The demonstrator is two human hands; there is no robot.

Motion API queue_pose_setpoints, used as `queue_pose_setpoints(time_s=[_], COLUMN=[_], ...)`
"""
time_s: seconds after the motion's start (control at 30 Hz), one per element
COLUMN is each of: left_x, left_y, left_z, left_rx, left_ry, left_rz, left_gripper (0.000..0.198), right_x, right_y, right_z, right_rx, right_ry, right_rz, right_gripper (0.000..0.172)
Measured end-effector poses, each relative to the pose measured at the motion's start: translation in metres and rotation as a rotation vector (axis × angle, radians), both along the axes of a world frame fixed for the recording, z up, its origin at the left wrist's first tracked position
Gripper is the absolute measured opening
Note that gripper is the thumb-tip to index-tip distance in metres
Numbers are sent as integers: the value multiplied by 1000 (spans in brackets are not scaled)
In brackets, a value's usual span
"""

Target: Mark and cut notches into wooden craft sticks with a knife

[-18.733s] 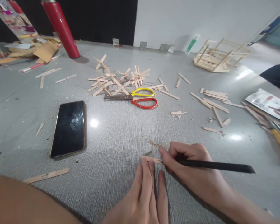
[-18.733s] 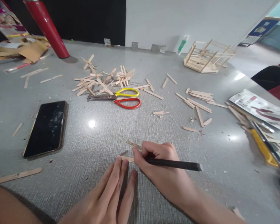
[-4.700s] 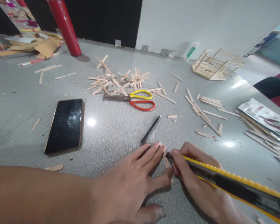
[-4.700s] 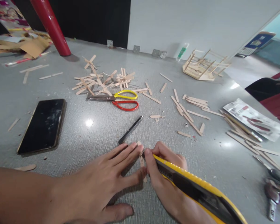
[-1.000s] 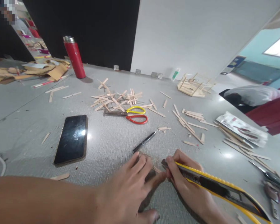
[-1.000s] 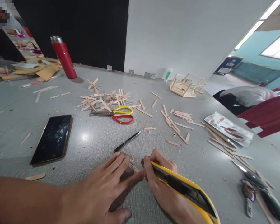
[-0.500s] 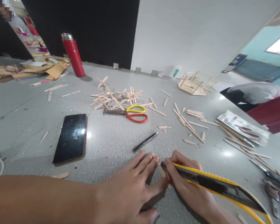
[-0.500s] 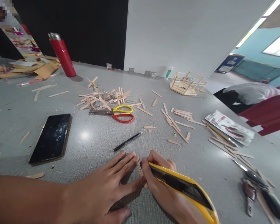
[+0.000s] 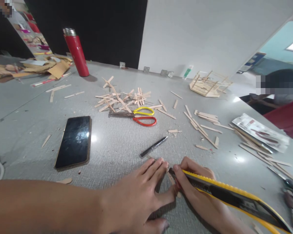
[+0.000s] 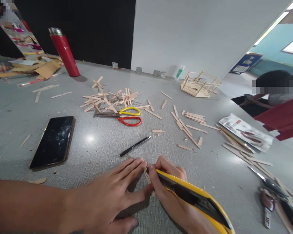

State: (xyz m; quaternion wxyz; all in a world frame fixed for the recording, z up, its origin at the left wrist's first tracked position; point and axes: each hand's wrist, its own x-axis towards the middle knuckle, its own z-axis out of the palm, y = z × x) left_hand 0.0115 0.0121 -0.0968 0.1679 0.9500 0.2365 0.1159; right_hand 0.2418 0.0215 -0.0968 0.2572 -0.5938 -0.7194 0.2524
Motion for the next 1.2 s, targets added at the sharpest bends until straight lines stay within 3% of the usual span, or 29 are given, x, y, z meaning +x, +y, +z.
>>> queue_pose_setpoints(time_s=[0.6, 0.83, 1.2], left_x=[0, 0, 0], left_y=[1, 2, 1], left_z=[1, 1, 1], left_rx=[-28, -42, -23], left_ry=[-10, -5, 8], left_rz=[-11, 0, 12], left_gripper=[61, 63, 64], right_x=[1, 12, -8], right_y=[-1, -8, 2], right_z=[-4, -3, 0], right_rx=[6, 119, 83], right_ry=[-17, -60, -3], right_rz=[-2, 43, 47], right_gripper=[35, 31, 44])
